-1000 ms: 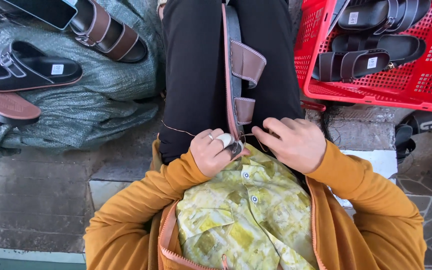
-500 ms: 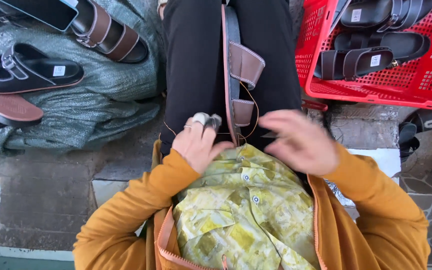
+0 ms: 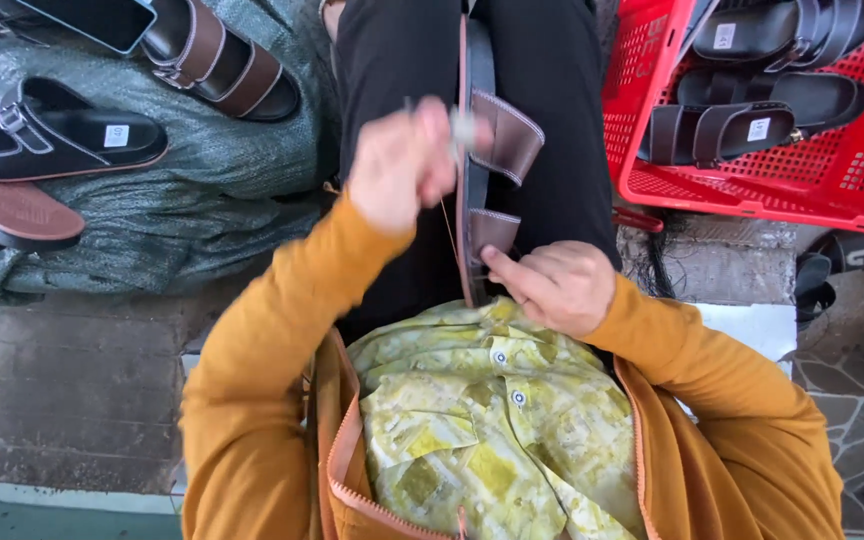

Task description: Hand-sewing the straps of a sandal to the sole using a needle and thread.

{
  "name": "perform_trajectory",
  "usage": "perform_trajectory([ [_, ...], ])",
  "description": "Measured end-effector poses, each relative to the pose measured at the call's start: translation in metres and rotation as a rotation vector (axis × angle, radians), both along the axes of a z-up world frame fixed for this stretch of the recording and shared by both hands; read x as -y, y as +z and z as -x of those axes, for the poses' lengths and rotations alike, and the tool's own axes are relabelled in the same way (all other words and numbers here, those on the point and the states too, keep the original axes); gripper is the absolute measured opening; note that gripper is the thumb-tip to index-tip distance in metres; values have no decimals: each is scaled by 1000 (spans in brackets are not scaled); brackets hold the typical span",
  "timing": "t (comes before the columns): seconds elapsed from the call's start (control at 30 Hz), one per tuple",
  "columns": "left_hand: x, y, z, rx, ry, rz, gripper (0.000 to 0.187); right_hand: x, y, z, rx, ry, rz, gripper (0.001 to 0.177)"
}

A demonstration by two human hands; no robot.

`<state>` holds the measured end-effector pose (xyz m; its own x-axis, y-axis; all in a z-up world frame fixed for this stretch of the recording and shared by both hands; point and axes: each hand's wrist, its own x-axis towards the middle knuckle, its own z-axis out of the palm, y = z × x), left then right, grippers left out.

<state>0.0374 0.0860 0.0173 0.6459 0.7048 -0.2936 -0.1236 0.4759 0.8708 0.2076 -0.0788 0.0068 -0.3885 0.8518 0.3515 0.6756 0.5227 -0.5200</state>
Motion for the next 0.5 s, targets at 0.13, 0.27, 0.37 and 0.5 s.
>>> perform_trajectory([
  [0.13, -30, -31, -17, 41, 227, 291, 41, -6, -7, -3, -14, -3, 38, 32],
  [0.27, -59, -1, 44, -387, -149, -181, 44, -1, 13, -14, 150, -17, 188, 47],
  [0.37, -35, -2, 78, -985, -82, -1275, 54, 7, 24, -13, 109, 14, 291, 33],
  [0.5, 50, -4, 55, -440, -119, -1011, 59, 1, 29, -8, 145, -36, 138, 33],
])
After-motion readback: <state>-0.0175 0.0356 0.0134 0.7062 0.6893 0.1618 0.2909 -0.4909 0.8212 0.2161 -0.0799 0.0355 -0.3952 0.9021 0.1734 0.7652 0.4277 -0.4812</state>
